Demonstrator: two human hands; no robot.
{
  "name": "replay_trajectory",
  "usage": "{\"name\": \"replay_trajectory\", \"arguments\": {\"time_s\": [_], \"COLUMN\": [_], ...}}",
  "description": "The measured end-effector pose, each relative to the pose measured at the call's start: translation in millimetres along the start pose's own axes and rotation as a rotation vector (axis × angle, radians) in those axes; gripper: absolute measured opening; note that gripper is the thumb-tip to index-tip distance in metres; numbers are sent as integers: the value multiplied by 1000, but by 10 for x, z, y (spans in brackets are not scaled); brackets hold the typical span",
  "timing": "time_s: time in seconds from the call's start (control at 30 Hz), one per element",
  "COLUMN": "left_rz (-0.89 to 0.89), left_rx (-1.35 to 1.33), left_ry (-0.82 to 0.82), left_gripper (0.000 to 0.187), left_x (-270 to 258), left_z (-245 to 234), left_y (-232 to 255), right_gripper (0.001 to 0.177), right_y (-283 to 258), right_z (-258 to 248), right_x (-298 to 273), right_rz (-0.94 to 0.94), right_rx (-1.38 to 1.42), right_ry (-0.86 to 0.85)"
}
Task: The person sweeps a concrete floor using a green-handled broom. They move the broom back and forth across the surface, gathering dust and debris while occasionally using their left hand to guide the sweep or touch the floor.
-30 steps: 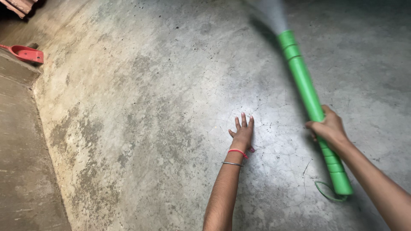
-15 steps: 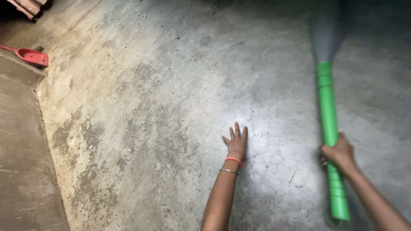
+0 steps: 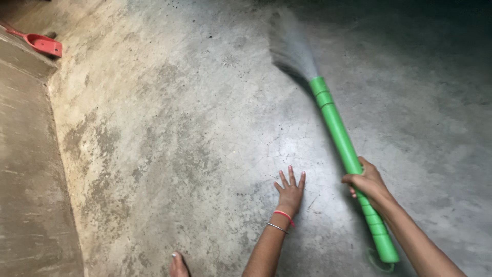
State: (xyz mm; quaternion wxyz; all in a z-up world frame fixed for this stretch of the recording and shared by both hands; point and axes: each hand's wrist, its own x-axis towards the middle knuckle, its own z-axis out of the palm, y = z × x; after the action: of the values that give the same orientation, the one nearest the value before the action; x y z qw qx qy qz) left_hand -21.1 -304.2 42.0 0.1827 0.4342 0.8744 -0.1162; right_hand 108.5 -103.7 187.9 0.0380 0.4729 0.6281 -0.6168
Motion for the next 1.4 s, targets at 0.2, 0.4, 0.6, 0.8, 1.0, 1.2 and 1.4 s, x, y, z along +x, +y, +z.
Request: {"name": "replay_trajectory", "arguments": {"time_s": [0.2, 0.4, 0.6, 0.8, 1.0, 1.2, 1.4], "left_rz": [7, 18, 31, 39, 46, 24, 20], "left_rx": [12, -23, -46, -86, -63, -125, -99], "left_ry": [-11, 8, -139, -160, 88, -136, -147], "left_gripper": [89, 80, 129, 147, 115, 122, 133], "left_x": [131, 135, 49, 79, 317, 143, 113], "left_z": [147, 90, -284, -100, 393, -3, -24], "left_y": [-59, 1, -12, -86, -85, -90, -63], "right_gripper": [65, 53, 54, 69, 82, 80, 64], "right_y": [416, 926, 1217, 864, 566, 955, 1649], "right_z": [-591, -665, -244, 753, 836, 708, 734], "right_x": [93, 193, 93, -265, -476, -1089, -1348], "right_rz": [-71, -51, -6, 75, 41, 42, 151], "right_rx": [135, 252, 212, 190, 249, 240, 367], "right_ry": [285, 545, 487, 232, -60, 192, 634]}}
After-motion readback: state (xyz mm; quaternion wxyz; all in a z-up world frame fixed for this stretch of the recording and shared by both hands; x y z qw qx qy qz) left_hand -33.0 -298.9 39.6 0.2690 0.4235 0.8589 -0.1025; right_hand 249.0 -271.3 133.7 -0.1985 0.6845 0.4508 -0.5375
